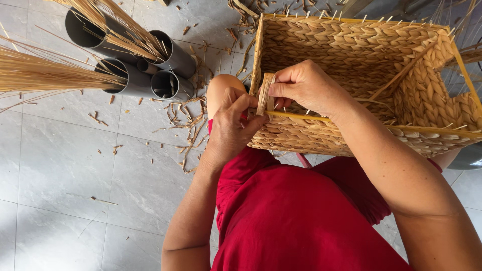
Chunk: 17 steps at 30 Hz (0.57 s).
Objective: The person sits on the floor with a woven basket on their lap and weaves a flat palm-leaf strip along the basket's rim, tucking and tightening it around the edge. They then use scissors to trim the strip and continue folding and pressing the woven band along the rim.
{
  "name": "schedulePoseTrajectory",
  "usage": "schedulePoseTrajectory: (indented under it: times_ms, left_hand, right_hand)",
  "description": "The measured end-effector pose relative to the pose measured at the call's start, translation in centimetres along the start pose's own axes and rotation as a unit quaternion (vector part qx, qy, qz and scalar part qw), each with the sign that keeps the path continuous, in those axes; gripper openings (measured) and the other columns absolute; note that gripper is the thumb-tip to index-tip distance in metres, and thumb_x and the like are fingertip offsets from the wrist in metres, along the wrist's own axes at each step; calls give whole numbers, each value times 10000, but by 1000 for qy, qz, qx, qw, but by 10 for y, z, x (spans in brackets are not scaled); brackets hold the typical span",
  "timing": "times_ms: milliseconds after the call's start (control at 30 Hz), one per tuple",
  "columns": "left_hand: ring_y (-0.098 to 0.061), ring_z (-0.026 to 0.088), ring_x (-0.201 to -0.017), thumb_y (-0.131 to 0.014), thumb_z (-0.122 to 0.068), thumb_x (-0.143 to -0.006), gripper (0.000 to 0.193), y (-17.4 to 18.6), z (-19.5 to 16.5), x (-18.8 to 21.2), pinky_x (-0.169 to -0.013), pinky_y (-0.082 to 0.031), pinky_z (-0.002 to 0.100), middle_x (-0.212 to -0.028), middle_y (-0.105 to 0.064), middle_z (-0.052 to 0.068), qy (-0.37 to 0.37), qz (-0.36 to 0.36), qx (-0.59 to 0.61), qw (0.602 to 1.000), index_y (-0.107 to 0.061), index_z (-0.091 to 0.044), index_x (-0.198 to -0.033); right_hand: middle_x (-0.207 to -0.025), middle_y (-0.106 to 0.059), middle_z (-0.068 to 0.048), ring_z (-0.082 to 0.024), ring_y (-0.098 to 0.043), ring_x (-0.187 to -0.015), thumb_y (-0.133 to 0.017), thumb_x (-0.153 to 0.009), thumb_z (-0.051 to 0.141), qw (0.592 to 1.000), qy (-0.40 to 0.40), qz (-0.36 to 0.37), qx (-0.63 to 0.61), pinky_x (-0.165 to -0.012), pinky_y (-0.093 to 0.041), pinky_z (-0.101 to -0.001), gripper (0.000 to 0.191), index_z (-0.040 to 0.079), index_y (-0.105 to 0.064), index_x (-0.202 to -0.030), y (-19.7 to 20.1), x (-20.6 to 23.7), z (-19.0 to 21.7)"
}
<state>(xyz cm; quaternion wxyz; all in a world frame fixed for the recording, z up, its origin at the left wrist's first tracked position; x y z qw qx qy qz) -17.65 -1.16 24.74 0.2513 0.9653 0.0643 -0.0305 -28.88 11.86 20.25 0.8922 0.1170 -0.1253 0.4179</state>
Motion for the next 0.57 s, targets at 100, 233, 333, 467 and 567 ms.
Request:
schedulePoseTrajectory:
  times_ms: [100,233,333,467,567]
  left_hand:
    - [-603,179,-869,-861,-123,-838,355,9,-7,-5,-738,-559,297,-988,-565,73,-76,30,50,995,-702,-21,-1139]
    - [-597,172,-913,-793,-119,-934,197,11,-3,-12,-768,-563,288,-962,-642,48,-56,58,86,993,-730,-25,-1094]
    - [-569,195,-933,-728,-129,-1017,119,10,-5,-17,-833,-524,331,-913,-690,31,-72,44,81,993,-740,-22,-1068]
    - [-569,204,-927,-658,-173,-1058,170,5,-1,-21,-811,-519,343,-890,-660,57,-29,41,16,999,-739,-34,-1006]
    - [-618,208,-970,-664,-205,-1068,171,-2,3,-21,-847,-522,350,-1009,-648,122,21,23,-62,998,-719,-50,-1021]
  right_hand:
    - [-779,-761,-47,-79,-662,-670,-707,-986,211,999,1,19,31,-626,-556,-247,211,24,-802,-1003,-1,1,3]
    - [-828,-760,-44,-129,-697,-701,-738,-975,232,979,57,-48,191,-634,-543,-295,203,36,-764,-1019,12,17,24]
    - [-1025,-721,-58,-199,-705,-914,-772,-1011,183,903,202,-191,327,-799,-554,-338,227,35,-689,-1162,21,61,60]
    - [-1108,-659,-50,-237,-636,-1030,-840,-922,155,832,308,-229,402,-934,-502,-418,321,119,-655,-1183,-12,102,78]
    - [-1128,-632,-34,-255,-595,-1068,-827,-895,149,819,308,-226,428,-980,-453,-465,322,139,-676,-1179,-35,100,75]
Point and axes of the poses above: each hand's wrist, its own x-axis away from the middle knuckle, its own y-axis out of the back of the hand, z = x × y, the point moved 8 cm from there along -x, towards the middle knuckle
